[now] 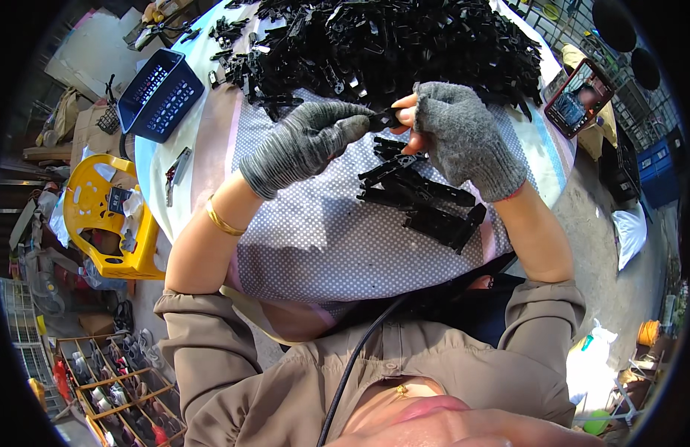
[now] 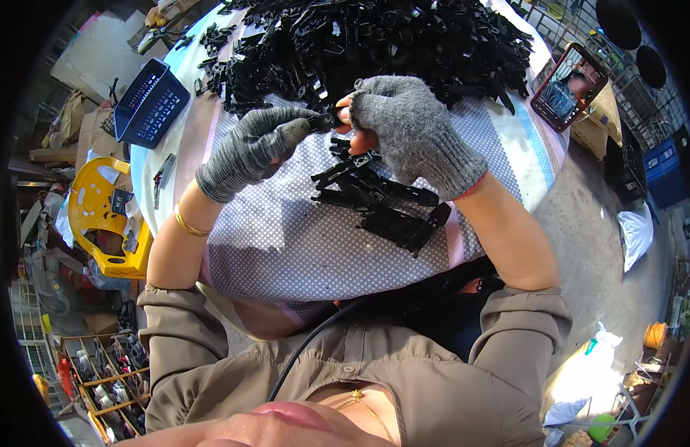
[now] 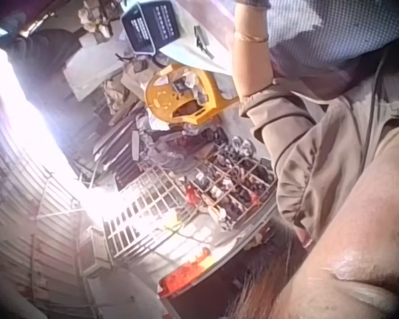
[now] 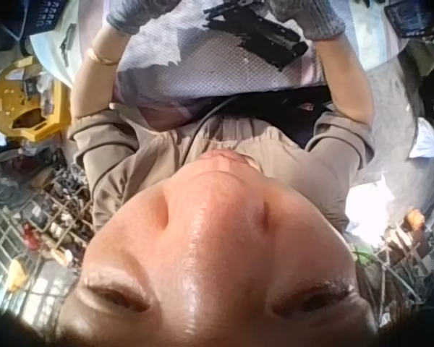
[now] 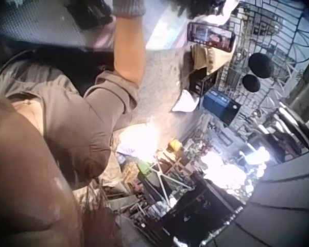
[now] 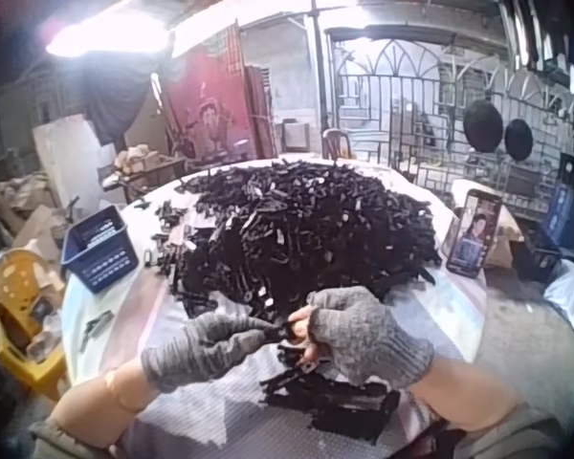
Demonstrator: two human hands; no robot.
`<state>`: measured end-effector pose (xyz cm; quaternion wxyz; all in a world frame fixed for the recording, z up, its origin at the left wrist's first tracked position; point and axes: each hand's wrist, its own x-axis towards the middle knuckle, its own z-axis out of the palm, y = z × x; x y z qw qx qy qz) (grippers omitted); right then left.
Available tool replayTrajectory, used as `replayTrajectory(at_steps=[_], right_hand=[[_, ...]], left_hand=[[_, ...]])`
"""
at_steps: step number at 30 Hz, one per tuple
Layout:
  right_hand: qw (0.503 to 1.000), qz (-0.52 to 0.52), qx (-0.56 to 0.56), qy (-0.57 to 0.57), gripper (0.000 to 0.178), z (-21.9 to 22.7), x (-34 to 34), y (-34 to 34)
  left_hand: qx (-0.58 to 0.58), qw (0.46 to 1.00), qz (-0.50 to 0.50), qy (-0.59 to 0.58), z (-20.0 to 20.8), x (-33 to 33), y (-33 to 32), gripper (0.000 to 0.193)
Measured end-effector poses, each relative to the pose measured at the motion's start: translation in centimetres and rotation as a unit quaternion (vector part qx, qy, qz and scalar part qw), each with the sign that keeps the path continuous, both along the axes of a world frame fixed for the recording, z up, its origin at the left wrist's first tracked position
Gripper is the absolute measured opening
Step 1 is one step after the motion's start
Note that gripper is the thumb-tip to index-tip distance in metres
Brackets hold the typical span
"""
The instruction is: Assembling small copper contacts into black plastic component housings at a workstation.
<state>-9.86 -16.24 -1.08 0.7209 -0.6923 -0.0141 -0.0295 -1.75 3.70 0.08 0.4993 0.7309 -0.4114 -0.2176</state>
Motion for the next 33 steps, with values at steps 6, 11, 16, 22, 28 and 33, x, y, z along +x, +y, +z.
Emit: replayTrajectory(at_steps=[6, 11, 16, 22, 28, 33], right_hand=[[0.998, 0.006, 0.035, 0.054, 0.020, 0.1, 0.0, 0.1], [0.997, 0.070, 0.030, -0.006, 0.020, -0.6, -0.1, -0.4], [0.995, -0.033, -0.084, -0.040, 0.022, -0.5, 0.2, 0.1], [0.999, -0.024, 0.022, 0.019, 0.022, -0.7, 0.4, -0.4], [0.992, -0.019, 0.098, 0.080, 0.020, -0.4, -0.2, 0.1], [0.996, -0.015, 0.075, 0.042, 0.020, -0.9, -0.1, 0.3]], left_hand=[[0.056, 0.998, 0.006, 0.022, 0.1, 0.1, 0.1, 0.032], [0.000, 0.998, -0.049, -0.043, -0.1, -0.1, 0.0, 0.032], [-0.067, 0.969, -0.013, -0.236, -2.0, 0.0, -0.1, 0.027], [-0.075, 0.997, 0.029, -0.008, -1.7, -0.4, -0.3, 0.032], [-0.133, 0.978, -0.039, -0.155, -2.6, 0.3, -0.3, 0.034], [-0.031, 0.976, -0.036, -0.211, -1.2, 0.8, 0.3, 0.043]])
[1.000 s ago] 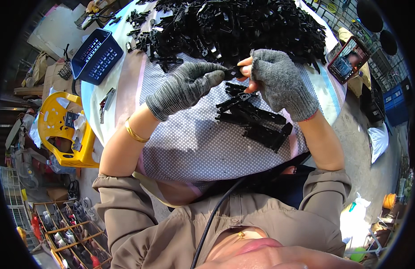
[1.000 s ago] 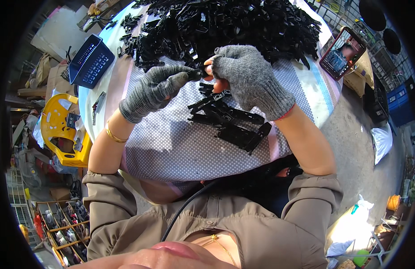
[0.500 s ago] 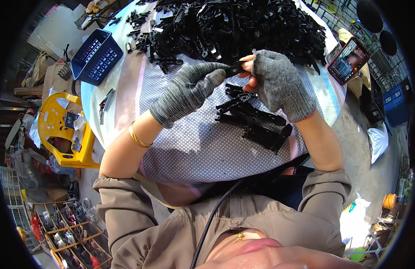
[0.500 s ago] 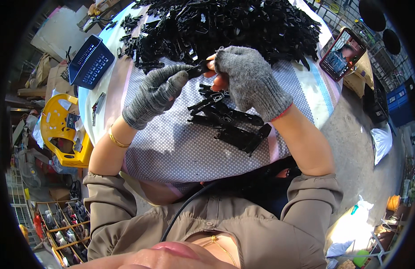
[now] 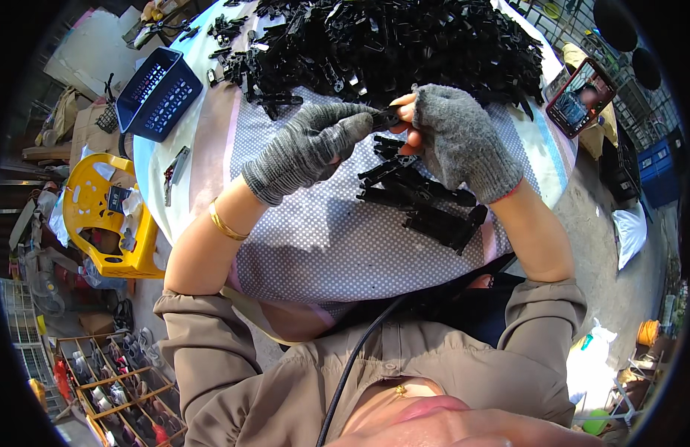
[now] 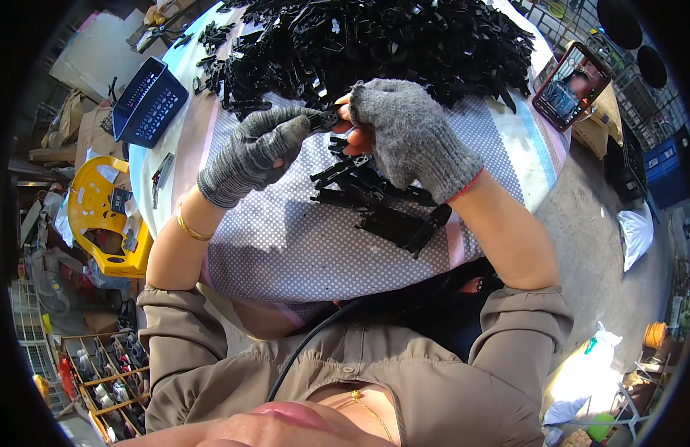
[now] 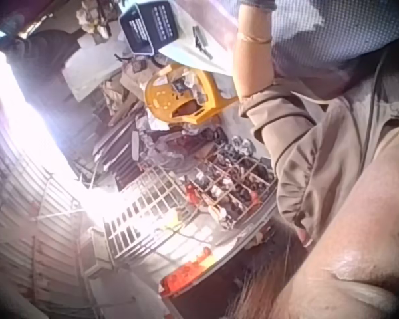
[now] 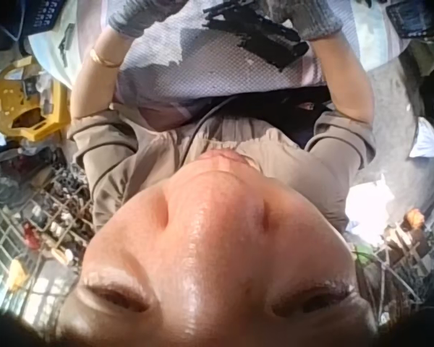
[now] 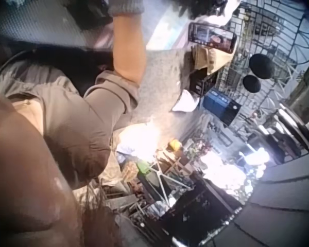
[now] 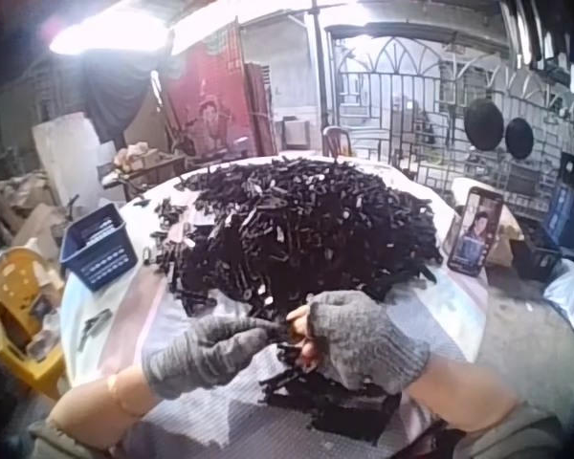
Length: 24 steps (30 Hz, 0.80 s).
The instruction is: Assembling small copper contacts into black plastic component housings at a workstation.
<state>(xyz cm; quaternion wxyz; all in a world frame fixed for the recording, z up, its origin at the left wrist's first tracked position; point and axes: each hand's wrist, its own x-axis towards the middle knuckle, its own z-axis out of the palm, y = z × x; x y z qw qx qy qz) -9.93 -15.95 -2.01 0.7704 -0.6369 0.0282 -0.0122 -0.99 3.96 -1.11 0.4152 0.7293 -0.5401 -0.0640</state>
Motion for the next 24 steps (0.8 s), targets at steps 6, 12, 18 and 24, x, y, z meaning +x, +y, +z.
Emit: replayTrajectory(at_steps=[6, 12, 18, 24], right_hand=[[0.988, -0.020, -0.145, -0.052, 0.021, -1.2, 0.8, -0.8], [0.997, -0.007, -0.081, 0.000, 0.020, -0.7, 1.0, -0.6], [0.999, 0.011, 0.036, 0.019, 0.019, 0.2, 0.1, 0.1], [0.984, -0.006, -0.154, -0.091, 0.024, 0.2, -0.2, 0.2]], left_hand=[[-0.059, 0.992, 0.081, 0.081, -0.8, -2.3, -0.8, 0.032], [-0.090, 0.993, 0.055, 0.049, -1.4, -1.5, -0.3, 0.032], [-0.095, 0.974, -0.025, -0.206, -2.6, 0.0, 0.3, 0.042], [-0.033, 0.988, 0.116, 0.096, -0.7, -2.0, -0.9, 0.032]])
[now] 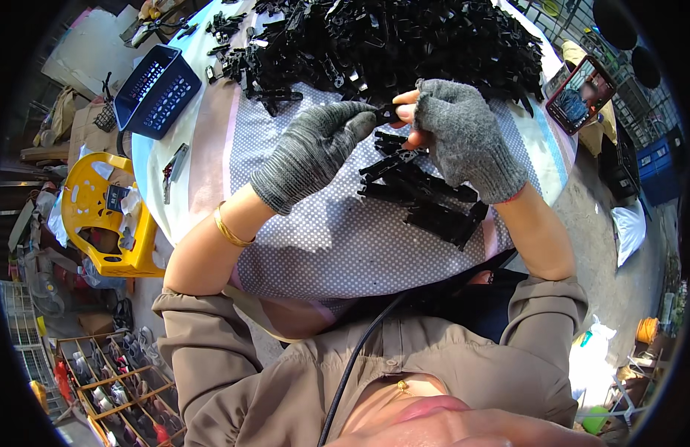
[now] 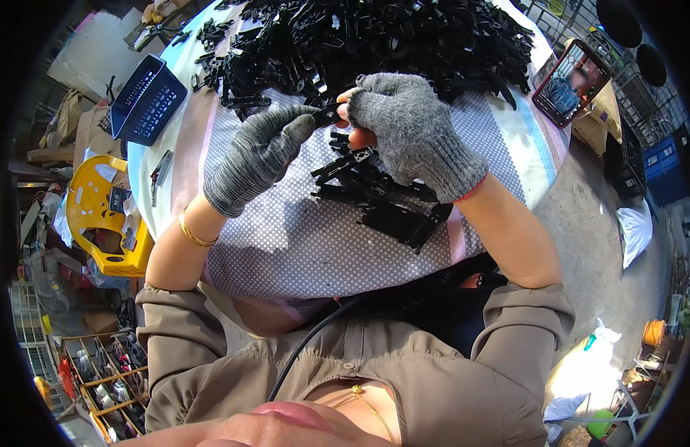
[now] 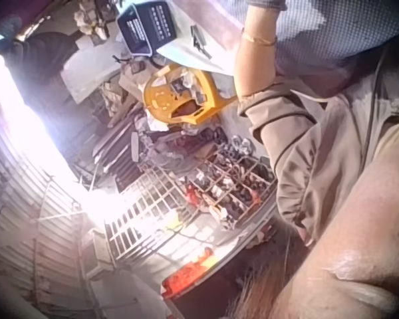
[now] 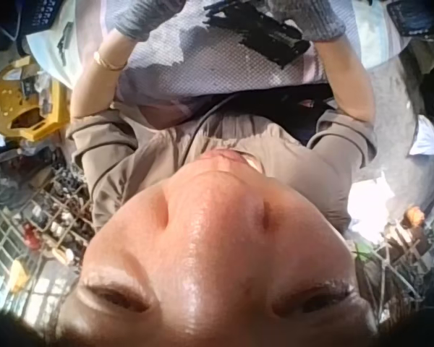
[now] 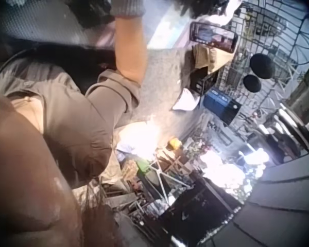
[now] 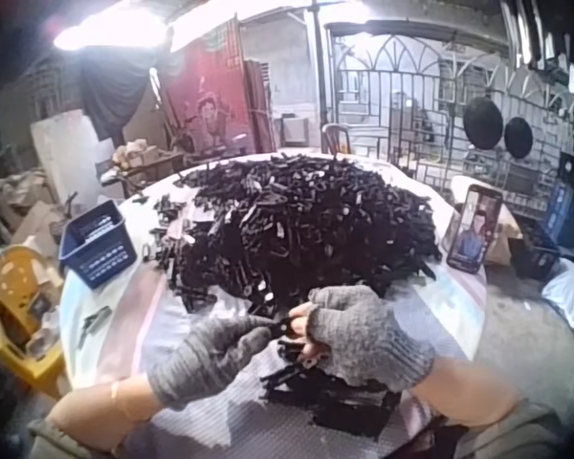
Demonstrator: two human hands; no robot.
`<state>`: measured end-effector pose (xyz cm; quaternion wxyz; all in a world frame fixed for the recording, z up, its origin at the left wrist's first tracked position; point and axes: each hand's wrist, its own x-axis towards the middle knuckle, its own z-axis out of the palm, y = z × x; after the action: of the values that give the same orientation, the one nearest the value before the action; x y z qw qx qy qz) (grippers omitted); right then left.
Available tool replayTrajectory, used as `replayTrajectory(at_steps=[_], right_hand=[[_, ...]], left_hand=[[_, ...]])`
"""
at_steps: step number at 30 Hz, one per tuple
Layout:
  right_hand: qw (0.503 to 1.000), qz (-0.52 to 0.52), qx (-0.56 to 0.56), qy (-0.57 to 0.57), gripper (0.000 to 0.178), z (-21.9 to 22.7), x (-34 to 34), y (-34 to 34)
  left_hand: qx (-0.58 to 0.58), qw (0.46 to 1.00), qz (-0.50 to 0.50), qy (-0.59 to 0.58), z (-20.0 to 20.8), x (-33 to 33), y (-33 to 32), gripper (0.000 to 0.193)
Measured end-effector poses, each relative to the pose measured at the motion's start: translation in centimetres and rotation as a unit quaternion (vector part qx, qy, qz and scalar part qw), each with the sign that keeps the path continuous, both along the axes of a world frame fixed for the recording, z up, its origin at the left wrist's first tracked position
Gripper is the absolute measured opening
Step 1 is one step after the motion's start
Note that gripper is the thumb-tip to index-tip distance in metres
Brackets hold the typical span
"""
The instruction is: Assembling small copper contacts into black plastic component housings at a workstation.
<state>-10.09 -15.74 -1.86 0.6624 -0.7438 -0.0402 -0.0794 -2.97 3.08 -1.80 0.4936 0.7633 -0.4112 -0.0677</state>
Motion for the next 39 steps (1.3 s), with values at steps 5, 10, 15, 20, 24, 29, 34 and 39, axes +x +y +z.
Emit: replayTrajectory(at_steps=[5, 10, 15, 20, 24, 29, 34, 39], right_hand=[[0.992, 0.069, 0.042, 0.097, 0.033, 1.7, 0.3, -0.4], [0.988, 0.039, 0.089, 0.120, 0.034, 2.2, -0.1, -0.1], [0.995, 0.027, -0.093, -0.038, 0.020, 1.5, -0.3, -0.3], [0.974, -0.081, -0.157, -0.140, 0.022, 0.9, 0.7, -1.5], [0.994, -0.010, 0.058, 0.092, 0.026, 1.3, 0.6, -1.0], [0.994, 0.027, 0.049, 0.098, 0.026, 1.3, 0.2, -0.7], [0.992, 0.026, 0.086, 0.090, 0.025, 1.5, -0.1, -0.1], [0.994, -0.025, 0.042, 0.098, 0.027, 1.9, -0.7, 1.0]], left_hand=[[-0.045, 0.990, -0.123, 0.047, -1.2, 1.2, 0.5, 0.035], [-0.037, 0.972, -0.104, 0.206, -0.1, 0.9, 0.4, 0.040], [-0.041, 0.996, -0.068, -0.028, -0.4, 0.1, 0.0, 0.031], [0.016, 0.990, -0.021, 0.136, 0.9, -0.5, 0.7, 0.028], [-0.030, 0.997, -0.060, 0.049, -0.4, 0.4, 0.6, 0.028], [-0.103, 0.989, -0.100, -0.038, -0.8, 0.6, 0.3, 0.031], [-0.043, 0.915, -0.126, -0.381, -1.6, 2.1, 1.3, 0.048], [0.055, 0.979, -0.067, -0.187, 0.2, 0.3, 0.9, 0.028]])
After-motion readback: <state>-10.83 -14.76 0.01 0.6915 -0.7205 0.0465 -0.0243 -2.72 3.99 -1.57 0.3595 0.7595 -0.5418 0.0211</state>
